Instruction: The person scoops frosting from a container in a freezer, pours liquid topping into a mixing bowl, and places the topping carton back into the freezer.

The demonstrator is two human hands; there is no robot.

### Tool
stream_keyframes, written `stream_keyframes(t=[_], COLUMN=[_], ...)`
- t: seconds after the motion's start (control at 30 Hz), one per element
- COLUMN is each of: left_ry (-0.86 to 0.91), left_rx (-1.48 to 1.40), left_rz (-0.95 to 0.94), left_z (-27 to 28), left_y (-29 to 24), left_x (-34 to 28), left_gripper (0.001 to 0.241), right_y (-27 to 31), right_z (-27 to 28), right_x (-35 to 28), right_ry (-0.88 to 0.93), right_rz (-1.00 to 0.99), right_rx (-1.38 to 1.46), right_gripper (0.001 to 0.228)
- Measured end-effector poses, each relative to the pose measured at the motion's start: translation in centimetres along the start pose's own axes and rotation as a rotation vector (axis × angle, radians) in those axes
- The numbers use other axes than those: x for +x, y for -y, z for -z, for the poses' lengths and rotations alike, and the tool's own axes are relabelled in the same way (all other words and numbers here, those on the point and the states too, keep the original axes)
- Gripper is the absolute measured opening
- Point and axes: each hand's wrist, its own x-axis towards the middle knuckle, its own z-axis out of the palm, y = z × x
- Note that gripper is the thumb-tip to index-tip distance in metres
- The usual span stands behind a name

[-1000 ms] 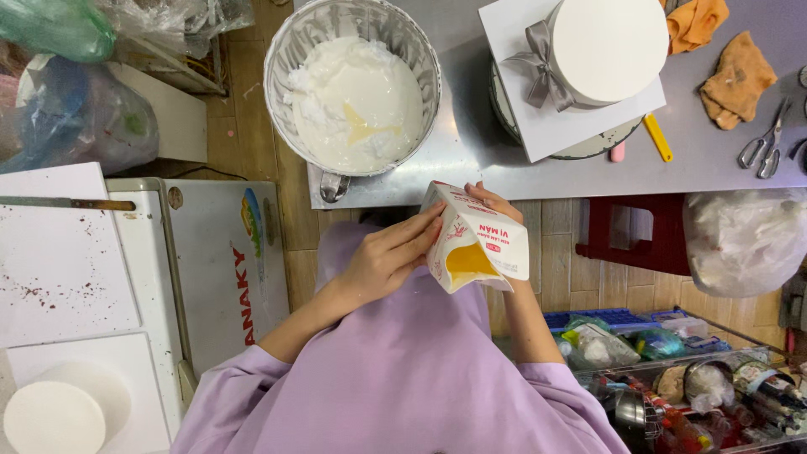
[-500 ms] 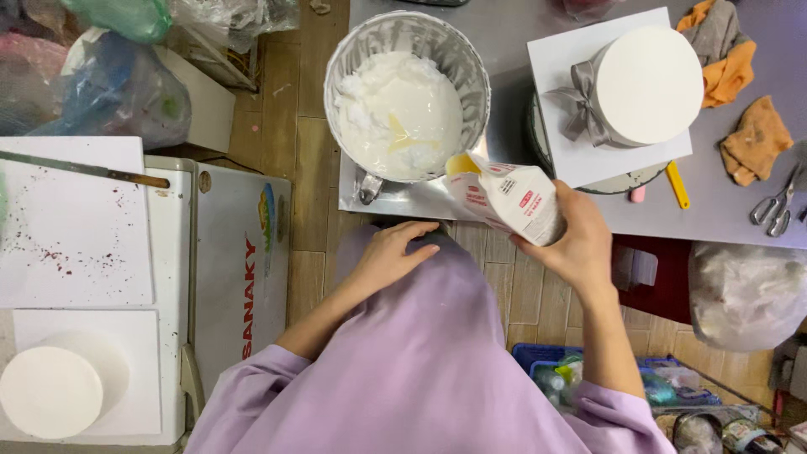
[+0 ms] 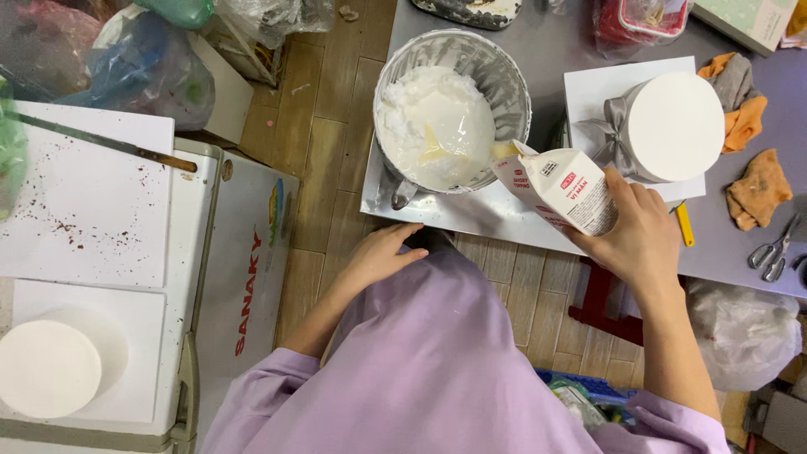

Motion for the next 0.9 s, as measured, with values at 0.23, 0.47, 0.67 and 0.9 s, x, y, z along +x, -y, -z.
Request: stream_keyframes(t=[0.23,0.47,0.67,0.9], left_ry=[-0.018,-0.019,0.035,-0.140], left_rx=[-0.041,-0.008,0.053,0.012], left_rz=[-0.012,-0.027,0.011,0.104], left_z=[0.7,0.0,-1.3,-3.4], left_y=[-0.2,0.2,-0.3,-4.2], left_x=[-0.2,-0.4,-0.7,-1.7], left_gripper=[0.062,0.063,0.065,0.058], right_y=[-0.6,-1.2,-2.9,-3.4], right_z=[-0.8,-3.6,-5.9,-14.5], right_x=[0.6,0.5,0.9,0.4], right_ry=[0.015,-0.022,0.134,0.356], right_rz=[-0.059,-0.131,-0.116,0.117], right_rx=[0.034,0.674,1.245,1.765], right_gripper=[0.091,0.095,0.086,0.073])
